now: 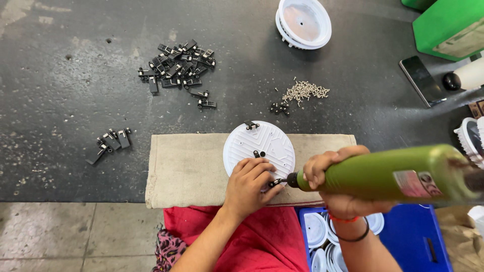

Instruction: The person places small black plastic clips onto a white circular plastic base, then uses a green electric screwdriver to drive screws into the clips. The person repeats this process for multiple clips around the base.

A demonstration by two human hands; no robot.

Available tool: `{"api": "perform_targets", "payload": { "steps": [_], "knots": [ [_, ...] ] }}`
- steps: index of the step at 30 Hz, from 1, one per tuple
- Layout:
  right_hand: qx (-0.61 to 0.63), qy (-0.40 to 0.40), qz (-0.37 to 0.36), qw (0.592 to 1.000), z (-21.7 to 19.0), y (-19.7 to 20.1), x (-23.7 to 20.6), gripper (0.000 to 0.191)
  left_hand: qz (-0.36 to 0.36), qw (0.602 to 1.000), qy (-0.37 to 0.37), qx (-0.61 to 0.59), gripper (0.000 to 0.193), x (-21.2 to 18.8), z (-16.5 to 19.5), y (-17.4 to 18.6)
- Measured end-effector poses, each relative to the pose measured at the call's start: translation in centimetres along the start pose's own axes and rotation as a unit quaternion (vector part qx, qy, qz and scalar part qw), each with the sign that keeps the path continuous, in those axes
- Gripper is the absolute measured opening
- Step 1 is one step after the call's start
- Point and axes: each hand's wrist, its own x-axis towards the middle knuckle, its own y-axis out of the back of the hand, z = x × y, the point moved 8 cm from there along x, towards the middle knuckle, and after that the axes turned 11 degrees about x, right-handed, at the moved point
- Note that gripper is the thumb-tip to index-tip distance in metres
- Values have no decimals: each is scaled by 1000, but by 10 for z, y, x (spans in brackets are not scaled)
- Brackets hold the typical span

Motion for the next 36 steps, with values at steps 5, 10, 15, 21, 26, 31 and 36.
{"api": "perform_targets", "payload": {
  "steps": [5,10,15,21,26,31,36],
  "knots": [
    [44,-20,-5,999,-11,-3,30,94,3,1000,-11,1,25,-1,4,3],
    [-13,40,30,999,-38,-6,35,95,36,990,70,-117,22,-10,-14,4],
    [-68,86,92,990,-45,-4,19,97,198,903,315,-216,13,-38,-71,6],
    [-43,87,102,990,-3,-9,-6,96,199,905,330,-180,20,-39,-81,2],
    [-50,47,43,997,20,-12,-8,95,168,908,342,-175,22,-36,-80,6],
    [2,-5,-34,999,27,-13,-8,92,174,913,332,-164,22,-34,-80,8],
    [55,-125,-9,991,42,-2,1,78,152,910,353,-154,23,-35,-86,6]
  ]
}}
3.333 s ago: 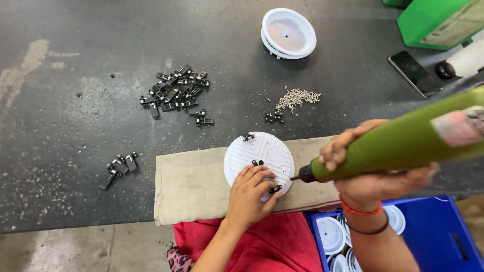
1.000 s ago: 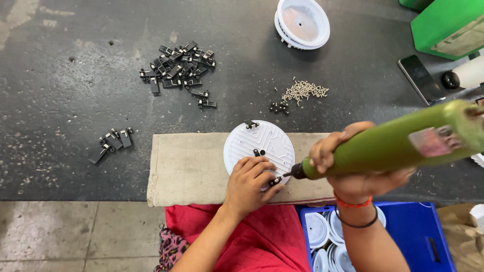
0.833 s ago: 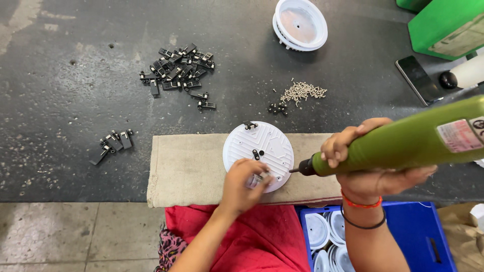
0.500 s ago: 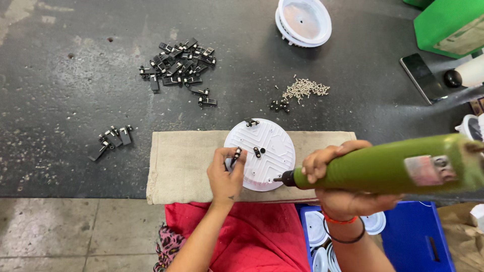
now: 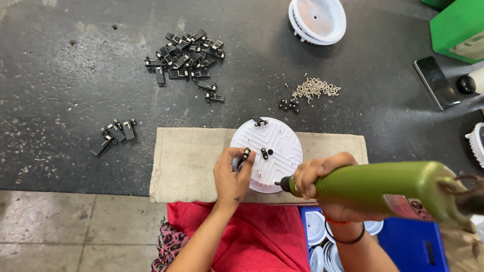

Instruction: The person places small black plastic clips onto a white circular plastic base, then uses a green electric screwdriver to drive screws into the clips. The person repeats this process for multiple clips around the base.

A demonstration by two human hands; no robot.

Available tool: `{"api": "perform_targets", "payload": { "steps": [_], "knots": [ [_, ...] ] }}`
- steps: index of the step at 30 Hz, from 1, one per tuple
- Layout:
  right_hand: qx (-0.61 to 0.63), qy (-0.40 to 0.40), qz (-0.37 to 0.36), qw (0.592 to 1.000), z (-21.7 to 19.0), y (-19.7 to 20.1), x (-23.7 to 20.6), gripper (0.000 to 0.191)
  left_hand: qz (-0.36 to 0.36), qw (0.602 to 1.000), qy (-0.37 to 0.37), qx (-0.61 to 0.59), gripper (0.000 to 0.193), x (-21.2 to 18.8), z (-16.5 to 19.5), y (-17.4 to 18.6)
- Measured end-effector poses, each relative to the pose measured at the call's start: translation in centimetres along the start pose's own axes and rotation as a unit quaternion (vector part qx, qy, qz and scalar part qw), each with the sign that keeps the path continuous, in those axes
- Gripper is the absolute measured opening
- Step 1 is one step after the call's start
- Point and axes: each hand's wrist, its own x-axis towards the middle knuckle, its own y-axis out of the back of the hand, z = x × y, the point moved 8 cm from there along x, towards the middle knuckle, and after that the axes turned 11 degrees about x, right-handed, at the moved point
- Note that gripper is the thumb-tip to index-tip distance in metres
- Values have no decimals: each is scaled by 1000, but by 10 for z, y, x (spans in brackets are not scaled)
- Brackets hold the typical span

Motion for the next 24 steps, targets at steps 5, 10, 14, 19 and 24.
{"api": "perform_targets", "payload": {
  "steps": [5,10,14,19,24],
  "knots": [
    [2,11,-57,998,-9,-13,13,84,6,999,-35,21,23,-2,6,2],
    [7,81,-8,997,-32,-12,5,92,3,999,-45,21,21,-4,7,1],
    [-39,135,9,990,-49,-5,-5,91,5,998,-55,26,21,-4,9,0],
    [-68,130,37,989,-44,10,-8,94,-3,999,-43,13,20,-4,6,-2],
    [-68,122,-4,990,-31,8,-7,93,3,999,-48,23,20,-5,9,-1]
  ]
}}
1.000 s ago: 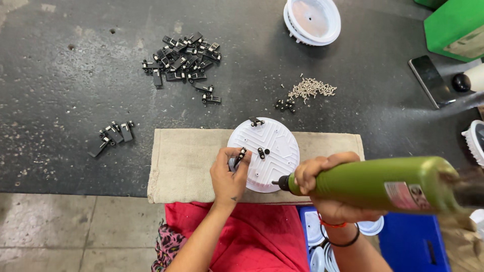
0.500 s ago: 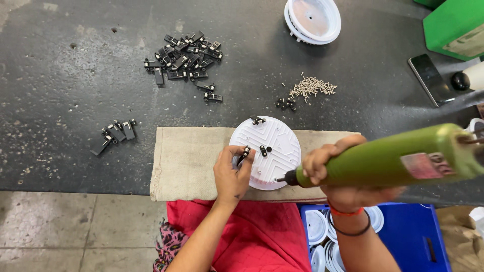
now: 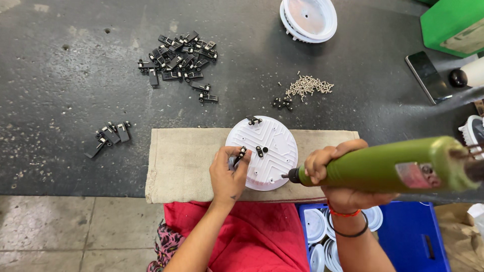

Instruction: The person places small black plastic clips onto a white circular plastic base, then uses a green electric screwdriver to drive screws into the clips. The person repeats this process for multiple clips around the base.

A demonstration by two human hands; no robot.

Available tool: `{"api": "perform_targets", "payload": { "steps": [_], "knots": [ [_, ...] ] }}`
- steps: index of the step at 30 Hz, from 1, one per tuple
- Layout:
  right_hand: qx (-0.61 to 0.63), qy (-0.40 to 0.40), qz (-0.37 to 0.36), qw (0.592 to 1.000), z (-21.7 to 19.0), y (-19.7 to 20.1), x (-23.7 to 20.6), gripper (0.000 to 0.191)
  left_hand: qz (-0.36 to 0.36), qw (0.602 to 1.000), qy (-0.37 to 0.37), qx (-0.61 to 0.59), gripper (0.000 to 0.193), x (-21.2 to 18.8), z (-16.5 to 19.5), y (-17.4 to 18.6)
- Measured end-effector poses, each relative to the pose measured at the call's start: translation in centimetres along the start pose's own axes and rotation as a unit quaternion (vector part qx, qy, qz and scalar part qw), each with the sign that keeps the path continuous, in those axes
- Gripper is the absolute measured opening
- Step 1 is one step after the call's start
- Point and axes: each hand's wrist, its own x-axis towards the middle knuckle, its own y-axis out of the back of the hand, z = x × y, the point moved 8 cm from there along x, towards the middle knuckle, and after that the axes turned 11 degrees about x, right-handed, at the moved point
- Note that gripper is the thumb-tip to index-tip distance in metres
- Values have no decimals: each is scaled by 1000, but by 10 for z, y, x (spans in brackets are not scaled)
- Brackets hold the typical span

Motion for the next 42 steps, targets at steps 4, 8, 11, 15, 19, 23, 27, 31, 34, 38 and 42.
{"api": "perform_targets", "payload": {
  "steps": [4,8,11,15,19,23,27,31,34,38,42],
  "knots": [
    [8,-18,-2,1000,0,-3,2,93,0,1000,-4,-10,20,-1,1,-1],
    [-43,0,30,999,-9,-7,5,91,15,996,65,-64,20,-3,-14,1],
    [-66,14,46,997,-22,-9,9,90,65,990,57,-108,16,7,-26,32],
    [-112,63,57,990,-43,-7,11,81,173,979,70,86,21,36,-44,116],
    [-184,67,54,979,-47,4,6,55,188,932,6,309,24,75,-40,169],
    [-211,33,99,972,-42,31,-19,37,206,906,-49,367,29,95,-25,175],
    [-267,-44,169,948,-22,74,-46,22,141,917,-110,357,28,114,-10,131],
    [-312,-116,266,905,14,116,-54,17,30,971,-105,213,22,139,-11,63],
    [-366,-157,290,870,31,108,-59,20,-35,982,23,183,21,156,-31,27],
    [-561,-100,105,815,44,31,-51,42,-13,957,-24,288,30,160,-21,18],
    [-652,-19,33,757,51,-20,-39,42,-53,961,-2,270,34,156,-26,18]
  ]
}}
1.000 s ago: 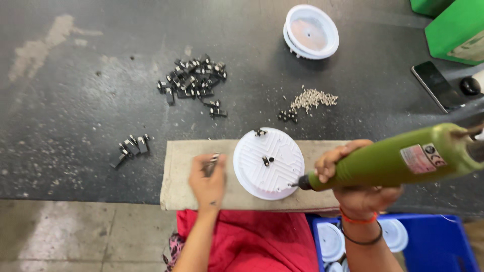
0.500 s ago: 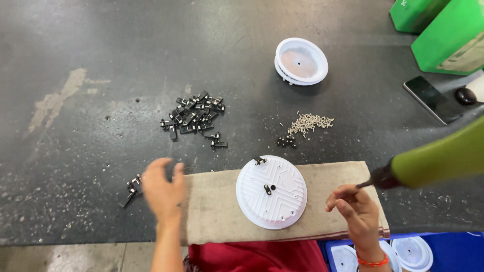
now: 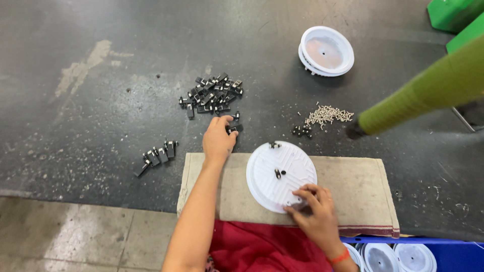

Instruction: The person places small black plastic clips onto a white circular plastic base, then uses a green electric screwdriver to drive screws into the clips. The person repeats this process for multiple clips around the base.

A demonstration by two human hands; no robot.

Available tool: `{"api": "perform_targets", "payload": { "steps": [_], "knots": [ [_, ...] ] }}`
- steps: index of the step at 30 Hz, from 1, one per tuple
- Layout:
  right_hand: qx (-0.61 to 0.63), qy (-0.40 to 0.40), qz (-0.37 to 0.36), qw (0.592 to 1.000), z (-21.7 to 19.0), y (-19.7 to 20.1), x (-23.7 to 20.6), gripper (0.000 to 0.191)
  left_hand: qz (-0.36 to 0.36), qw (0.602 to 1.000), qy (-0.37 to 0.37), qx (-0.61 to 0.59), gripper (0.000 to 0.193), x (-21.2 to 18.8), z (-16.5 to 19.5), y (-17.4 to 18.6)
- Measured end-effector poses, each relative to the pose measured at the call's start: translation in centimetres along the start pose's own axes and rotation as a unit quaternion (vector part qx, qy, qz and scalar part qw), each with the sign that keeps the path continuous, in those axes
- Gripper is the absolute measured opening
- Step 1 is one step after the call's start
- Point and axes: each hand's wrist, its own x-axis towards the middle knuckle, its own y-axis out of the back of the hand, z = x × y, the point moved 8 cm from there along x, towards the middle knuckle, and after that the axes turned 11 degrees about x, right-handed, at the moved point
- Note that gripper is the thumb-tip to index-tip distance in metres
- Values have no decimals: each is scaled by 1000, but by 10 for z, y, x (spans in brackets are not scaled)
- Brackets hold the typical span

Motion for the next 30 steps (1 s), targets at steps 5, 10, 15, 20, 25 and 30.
{"api": "perform_targets", "payload": {
  "steps": [5,10,15,20,25,30],
  "knots": [
    [37,-23,15,999,-3,-11,12,34,-19,995,-31,-89,21,-23,8,14],
    [299,-179,-7,937,31,-15,-6,18,21,964,-176,-196,24,-114,62,45],
    [429,-329,-98,836,62,-39,-30,26,-80,934,-185,-295,19,-181,93,34],
    [414,-304,-112,851,70,-36,-30,23,-146,916,-108,-358,24,-186,88,19],
    [318,-282,-114,898,74,-34,-26,15,-256,930,-5,-263,23,-188,70,-9],
    [220,-119,-97,963,48,-27,-21,17,-223,952,13,-211,18,-190,57,-11]
  ]
}}
